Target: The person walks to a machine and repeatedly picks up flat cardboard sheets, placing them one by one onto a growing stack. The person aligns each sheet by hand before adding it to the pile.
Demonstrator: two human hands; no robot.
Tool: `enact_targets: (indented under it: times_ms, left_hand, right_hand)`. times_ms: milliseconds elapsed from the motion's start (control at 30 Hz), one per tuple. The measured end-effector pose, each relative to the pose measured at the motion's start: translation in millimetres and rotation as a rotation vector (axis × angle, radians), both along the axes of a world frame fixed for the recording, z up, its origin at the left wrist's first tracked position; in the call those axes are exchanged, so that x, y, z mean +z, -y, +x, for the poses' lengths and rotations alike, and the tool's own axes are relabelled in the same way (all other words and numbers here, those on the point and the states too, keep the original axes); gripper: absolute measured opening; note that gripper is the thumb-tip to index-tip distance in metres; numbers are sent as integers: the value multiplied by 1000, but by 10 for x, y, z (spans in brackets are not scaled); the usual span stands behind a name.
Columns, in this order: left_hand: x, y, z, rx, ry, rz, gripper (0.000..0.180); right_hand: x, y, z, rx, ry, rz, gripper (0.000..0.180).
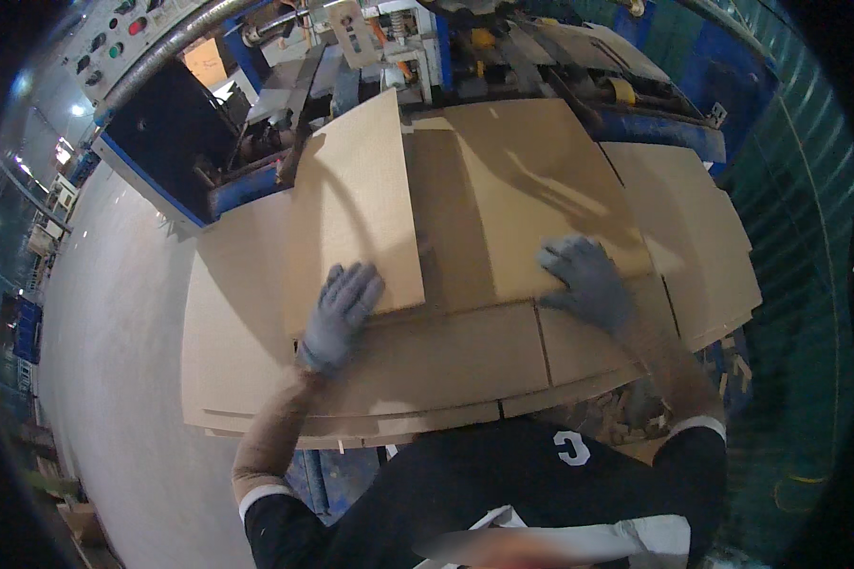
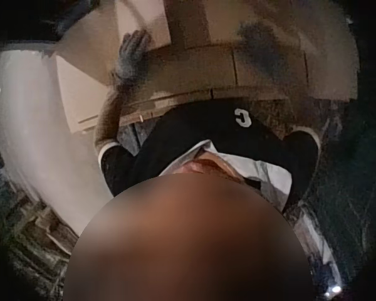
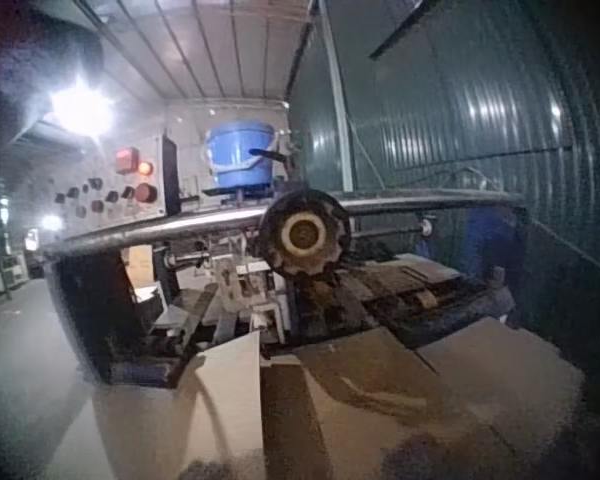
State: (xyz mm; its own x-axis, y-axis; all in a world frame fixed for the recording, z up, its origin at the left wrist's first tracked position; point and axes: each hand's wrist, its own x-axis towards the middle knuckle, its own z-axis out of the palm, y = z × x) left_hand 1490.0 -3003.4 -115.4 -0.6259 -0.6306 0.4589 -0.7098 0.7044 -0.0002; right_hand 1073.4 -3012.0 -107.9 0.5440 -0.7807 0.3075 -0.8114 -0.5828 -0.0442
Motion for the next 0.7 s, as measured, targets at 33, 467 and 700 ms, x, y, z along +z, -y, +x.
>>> enact_targets:
  times_ms: [33,467,700]
  left_hand:
    - [-8,148,20,9,-47,-24,55]
    - [33,736,-51,697,-219,-29,81]
    - [-131,-1232,882,1692,-891,169,81]
  right_hand:
    - [-9,148,-5,4,4,1,63]
    - [-585,1182,-341,-303,222,-274,51]
    - [-978,-342,-1755,-809,566,-303,52]
